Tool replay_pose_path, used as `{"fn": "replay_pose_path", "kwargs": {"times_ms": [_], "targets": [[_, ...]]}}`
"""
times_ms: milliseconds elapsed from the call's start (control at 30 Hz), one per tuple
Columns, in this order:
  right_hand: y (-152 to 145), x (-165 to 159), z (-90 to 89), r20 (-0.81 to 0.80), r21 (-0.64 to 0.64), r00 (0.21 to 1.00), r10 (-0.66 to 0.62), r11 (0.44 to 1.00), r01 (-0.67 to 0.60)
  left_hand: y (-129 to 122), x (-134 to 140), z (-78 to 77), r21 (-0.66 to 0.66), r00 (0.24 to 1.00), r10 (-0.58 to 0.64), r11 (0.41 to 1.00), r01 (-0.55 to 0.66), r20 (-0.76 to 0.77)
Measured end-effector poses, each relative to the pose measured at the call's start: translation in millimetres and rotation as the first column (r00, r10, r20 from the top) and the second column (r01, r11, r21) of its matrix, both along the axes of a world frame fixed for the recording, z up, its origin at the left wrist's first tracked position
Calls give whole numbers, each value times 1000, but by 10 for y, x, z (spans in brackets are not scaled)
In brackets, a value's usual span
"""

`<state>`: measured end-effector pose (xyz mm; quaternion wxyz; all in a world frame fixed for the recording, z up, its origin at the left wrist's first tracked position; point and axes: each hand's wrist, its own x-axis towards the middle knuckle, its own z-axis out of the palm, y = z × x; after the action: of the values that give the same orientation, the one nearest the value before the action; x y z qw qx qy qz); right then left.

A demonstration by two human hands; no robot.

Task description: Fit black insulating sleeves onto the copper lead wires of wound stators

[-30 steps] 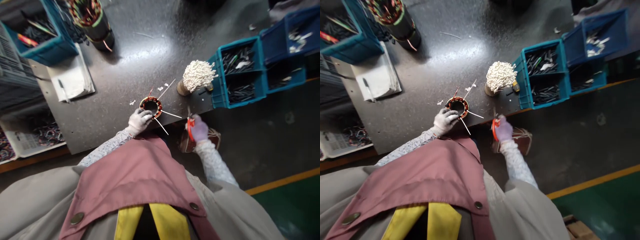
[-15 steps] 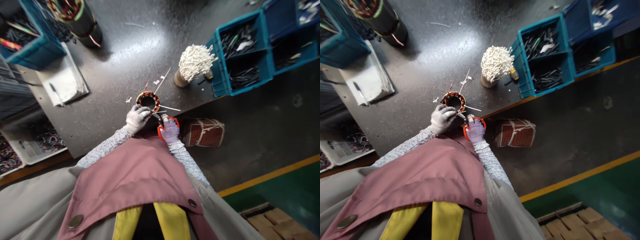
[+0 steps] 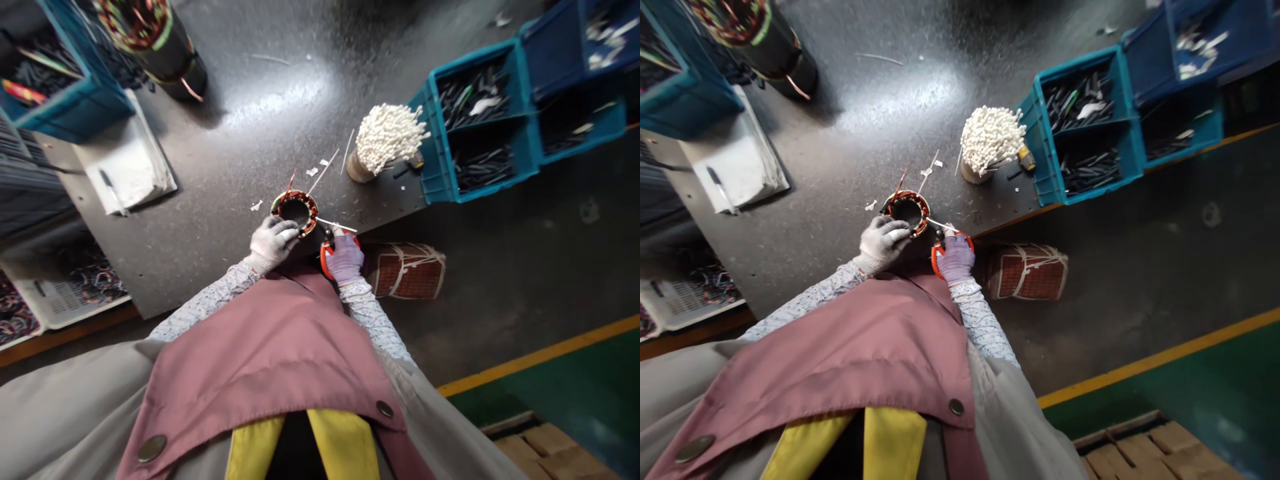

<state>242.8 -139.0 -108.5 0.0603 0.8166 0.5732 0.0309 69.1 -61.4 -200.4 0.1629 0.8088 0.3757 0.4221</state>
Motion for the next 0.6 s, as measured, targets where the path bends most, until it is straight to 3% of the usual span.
{"fn": "replay_pose_path", "kwargs": {"times_ms": [200,433,600], "targets": [[76,53,91,-92,-84,996,-18,996,11,22,-45,7,-11,998,-47,999,46,-30],[427,-23,444,65,-161,990,122,981,-110,141,-242,-11,-25,980,-165,986,163,-113],[534,-4,446,19,-246,990,138,961,-129,97,-218,-46,-31,985,-146,989,143,-94]]}}
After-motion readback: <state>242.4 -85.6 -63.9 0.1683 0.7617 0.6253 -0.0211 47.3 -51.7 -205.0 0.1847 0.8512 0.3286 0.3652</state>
